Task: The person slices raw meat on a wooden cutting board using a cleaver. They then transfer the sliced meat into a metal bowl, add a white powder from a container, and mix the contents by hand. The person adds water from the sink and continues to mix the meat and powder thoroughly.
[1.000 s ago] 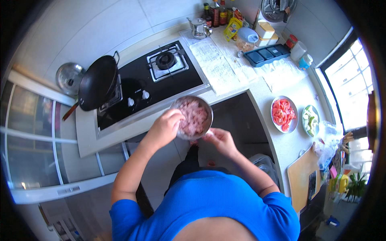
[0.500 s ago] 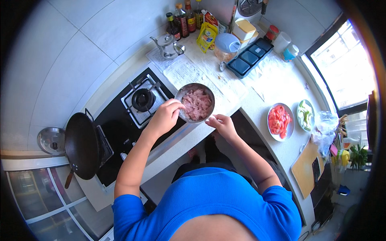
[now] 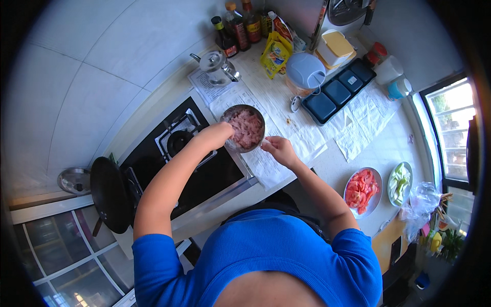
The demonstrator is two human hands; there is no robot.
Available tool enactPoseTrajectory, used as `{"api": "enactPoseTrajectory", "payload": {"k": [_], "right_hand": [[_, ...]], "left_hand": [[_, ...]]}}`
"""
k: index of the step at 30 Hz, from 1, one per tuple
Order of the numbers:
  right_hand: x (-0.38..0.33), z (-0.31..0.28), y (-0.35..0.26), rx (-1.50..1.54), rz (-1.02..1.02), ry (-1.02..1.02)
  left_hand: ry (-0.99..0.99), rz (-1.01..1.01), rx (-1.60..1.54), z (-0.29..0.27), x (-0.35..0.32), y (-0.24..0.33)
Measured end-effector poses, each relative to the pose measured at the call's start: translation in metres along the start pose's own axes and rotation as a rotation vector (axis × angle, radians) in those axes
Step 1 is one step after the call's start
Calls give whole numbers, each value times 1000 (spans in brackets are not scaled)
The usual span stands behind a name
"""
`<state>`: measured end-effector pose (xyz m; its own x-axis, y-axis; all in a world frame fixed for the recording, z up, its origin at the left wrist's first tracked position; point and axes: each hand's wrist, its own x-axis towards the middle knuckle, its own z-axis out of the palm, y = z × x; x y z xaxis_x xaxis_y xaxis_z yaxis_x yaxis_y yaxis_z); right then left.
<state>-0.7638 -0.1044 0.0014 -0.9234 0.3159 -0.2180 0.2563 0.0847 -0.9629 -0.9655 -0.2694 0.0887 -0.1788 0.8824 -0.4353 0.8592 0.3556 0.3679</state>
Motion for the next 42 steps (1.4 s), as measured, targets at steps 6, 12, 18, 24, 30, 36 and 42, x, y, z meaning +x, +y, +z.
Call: {"api": "enactPoseTrajectory", "payload": {"k": [6, 12, 18, 24, 30, 36, 42], "right_hand": [[5, -13, -14, -36, 5, -56], [4, -12, -7, -7, 19, -17], [-1, -7, -23, -151, -95, 64], [2, -11, -23, -154, -117, 39], [2, -10, -24, -181, -132, 39], [2, -10, -24, -187, -109, 39], [2, -9, -20, -183, -102, 56]], "left_hand": [[-118, 19, 198, 19, 44, -1], [383, 81, -23, 23, 35, 18], [102, -53, 181, 22, 28, 4], [513, -202, -130, 17, 44, 34], [264, -68, -95, 40, 58, 26], [-7, 181, 89, 25, 36, 13], [141, 137, 150, 10, 23, 27]]}}
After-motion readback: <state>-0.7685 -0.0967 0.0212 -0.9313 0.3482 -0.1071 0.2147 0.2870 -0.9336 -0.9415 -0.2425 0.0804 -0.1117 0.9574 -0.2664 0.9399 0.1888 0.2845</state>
